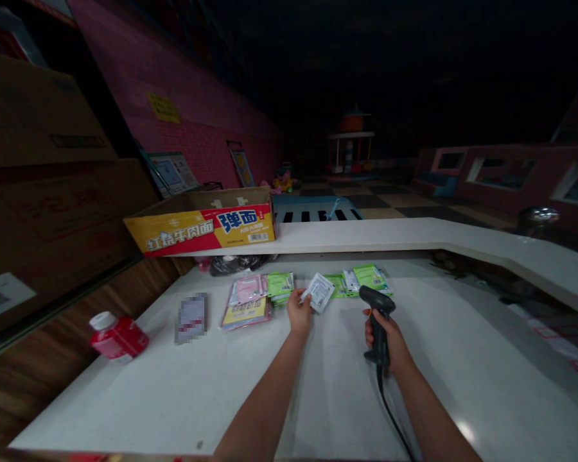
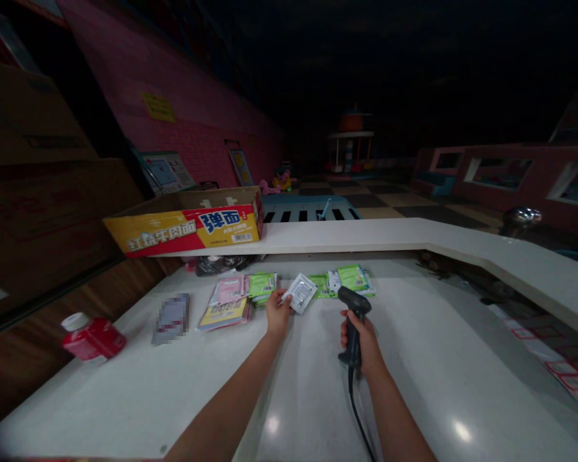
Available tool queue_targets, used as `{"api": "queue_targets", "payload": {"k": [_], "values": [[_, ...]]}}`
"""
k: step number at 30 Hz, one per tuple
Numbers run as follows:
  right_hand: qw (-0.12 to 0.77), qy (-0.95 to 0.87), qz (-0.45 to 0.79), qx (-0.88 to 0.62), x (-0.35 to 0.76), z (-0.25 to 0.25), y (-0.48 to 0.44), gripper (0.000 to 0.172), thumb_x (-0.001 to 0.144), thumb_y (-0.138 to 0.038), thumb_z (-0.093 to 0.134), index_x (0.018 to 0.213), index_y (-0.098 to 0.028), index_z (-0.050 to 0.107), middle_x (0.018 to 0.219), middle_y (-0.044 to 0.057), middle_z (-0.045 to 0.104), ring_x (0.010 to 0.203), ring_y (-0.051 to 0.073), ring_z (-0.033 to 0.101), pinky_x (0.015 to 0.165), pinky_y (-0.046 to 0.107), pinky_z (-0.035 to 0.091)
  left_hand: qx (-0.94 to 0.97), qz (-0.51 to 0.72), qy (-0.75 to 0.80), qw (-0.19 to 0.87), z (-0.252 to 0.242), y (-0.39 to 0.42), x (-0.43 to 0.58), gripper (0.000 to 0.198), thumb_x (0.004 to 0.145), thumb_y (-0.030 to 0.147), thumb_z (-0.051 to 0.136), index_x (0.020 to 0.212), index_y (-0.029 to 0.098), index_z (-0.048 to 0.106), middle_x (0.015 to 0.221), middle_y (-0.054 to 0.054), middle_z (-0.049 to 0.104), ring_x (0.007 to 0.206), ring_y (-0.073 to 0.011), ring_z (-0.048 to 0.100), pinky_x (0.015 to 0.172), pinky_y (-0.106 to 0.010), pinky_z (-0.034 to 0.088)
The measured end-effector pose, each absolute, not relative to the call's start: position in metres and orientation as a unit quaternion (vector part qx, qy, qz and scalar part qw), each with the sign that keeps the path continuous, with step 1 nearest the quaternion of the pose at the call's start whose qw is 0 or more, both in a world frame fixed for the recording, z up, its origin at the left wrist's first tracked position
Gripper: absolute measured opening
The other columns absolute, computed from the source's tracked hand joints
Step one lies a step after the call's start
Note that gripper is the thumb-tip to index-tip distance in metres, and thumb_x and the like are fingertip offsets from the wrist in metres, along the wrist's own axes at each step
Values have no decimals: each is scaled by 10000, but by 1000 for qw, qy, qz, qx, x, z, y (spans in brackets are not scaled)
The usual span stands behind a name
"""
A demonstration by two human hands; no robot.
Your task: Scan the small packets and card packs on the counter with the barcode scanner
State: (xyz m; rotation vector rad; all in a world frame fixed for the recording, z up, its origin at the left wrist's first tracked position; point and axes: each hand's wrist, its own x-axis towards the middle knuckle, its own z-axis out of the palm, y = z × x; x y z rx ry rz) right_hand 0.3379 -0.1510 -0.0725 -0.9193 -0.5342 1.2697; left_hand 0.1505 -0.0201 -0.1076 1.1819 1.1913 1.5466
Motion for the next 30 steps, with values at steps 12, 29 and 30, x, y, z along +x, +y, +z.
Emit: {"api": "queue_targets", "payload": {"k": [12,29,30], "values": [[579,-314,580,-479,333,-44,-178,463,653,-500,796,938,-183,616,544,-41,580,415,106,518,380,213,428,498,628,424,423,-115,-23,150,293,732,397,685,896,163,622,785,-18,646,674,-134,589,633,-238,469],[379,-545,462,-588,324,-19,-211,346,761,-534,624,815,-212,506,430,-78,489,313,114,435,326,233,347,551,608,473,321,-110,-28,151,158,774,240,566,877,160,656,787,-48,662,697,-154,586,653,-264,464],[378,-545,464,-587,324,-18,-211,347,761,-532,625,820,-211,508,430,-79,489,312,114,434,325,233,347,547,608,471,330,-110,-28,151,157,772,240,568,877,159,652,772,-43,656,679,-152,581,640,-261,461]]}}
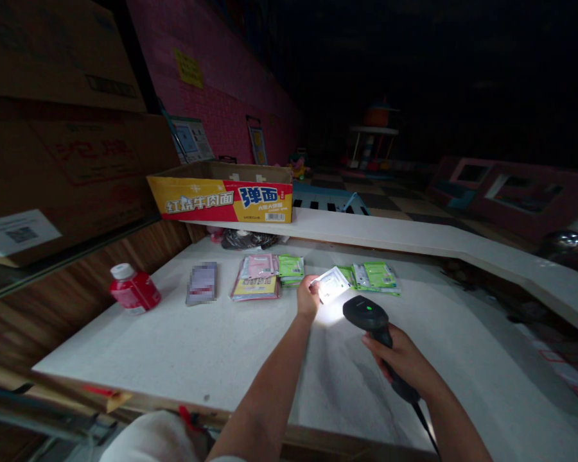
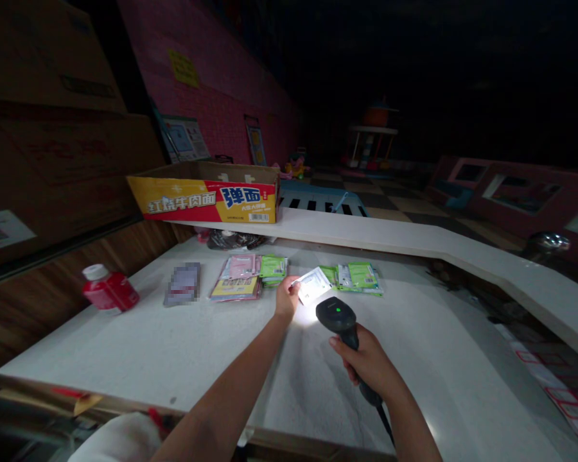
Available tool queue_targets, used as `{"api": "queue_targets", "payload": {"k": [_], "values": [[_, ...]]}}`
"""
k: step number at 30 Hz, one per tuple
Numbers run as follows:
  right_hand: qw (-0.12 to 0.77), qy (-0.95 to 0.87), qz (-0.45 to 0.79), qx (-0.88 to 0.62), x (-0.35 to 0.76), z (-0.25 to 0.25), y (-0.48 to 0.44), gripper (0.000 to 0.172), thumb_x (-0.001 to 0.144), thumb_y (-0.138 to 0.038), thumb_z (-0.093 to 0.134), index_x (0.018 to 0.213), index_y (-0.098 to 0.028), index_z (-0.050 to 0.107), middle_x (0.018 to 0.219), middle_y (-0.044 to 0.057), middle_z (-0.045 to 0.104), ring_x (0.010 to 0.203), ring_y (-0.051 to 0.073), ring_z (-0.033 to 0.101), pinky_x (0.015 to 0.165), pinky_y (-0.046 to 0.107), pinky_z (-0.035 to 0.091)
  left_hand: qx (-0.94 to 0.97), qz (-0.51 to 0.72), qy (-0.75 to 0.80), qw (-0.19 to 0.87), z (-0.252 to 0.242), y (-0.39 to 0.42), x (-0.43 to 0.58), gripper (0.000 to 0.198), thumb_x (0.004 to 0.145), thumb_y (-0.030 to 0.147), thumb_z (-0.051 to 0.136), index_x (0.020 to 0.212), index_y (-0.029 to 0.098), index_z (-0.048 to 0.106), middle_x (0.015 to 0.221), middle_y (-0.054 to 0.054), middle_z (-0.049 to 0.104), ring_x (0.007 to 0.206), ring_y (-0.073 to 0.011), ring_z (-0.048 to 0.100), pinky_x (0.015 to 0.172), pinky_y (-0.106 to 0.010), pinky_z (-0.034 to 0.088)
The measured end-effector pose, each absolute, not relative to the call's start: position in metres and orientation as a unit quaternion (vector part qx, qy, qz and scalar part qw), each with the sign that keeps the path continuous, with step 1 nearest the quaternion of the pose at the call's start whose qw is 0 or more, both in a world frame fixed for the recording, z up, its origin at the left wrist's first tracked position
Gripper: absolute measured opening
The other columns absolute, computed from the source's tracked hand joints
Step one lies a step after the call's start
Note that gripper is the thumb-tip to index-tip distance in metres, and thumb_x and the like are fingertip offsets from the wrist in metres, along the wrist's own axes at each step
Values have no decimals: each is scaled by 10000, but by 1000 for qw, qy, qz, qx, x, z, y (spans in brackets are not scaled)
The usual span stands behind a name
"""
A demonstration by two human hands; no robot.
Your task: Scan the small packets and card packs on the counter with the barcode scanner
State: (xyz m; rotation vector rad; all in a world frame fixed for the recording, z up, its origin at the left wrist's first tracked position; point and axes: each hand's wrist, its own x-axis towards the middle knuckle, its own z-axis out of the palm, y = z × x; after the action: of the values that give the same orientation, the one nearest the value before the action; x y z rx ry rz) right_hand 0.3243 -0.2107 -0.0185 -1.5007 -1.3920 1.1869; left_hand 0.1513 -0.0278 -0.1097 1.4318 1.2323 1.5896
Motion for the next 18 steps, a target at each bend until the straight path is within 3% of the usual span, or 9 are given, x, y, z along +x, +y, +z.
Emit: {"api": "queue_targets", "payload": {"k": [8,18], "values": [[430,-474,495,-587,321,-28,-201,393,708,-556,690,801,-212,524,465,-73,518,315,106,444,309,222,350,522,610,457,383,-116,-23,153,188,761,284,618,903,162,629,739,-21,628,629,-141,554,588,-237,429],[634,-287,585,-416,327,-53,-159,448,647,-514,803,888,-201,593,508,-71,523,371,73,431,349,186,352,507,616,453,398,-114,-24,152,241,737,352,667,883,165,622,730,-10,625,611,-130,537,590,-235,431]]}}
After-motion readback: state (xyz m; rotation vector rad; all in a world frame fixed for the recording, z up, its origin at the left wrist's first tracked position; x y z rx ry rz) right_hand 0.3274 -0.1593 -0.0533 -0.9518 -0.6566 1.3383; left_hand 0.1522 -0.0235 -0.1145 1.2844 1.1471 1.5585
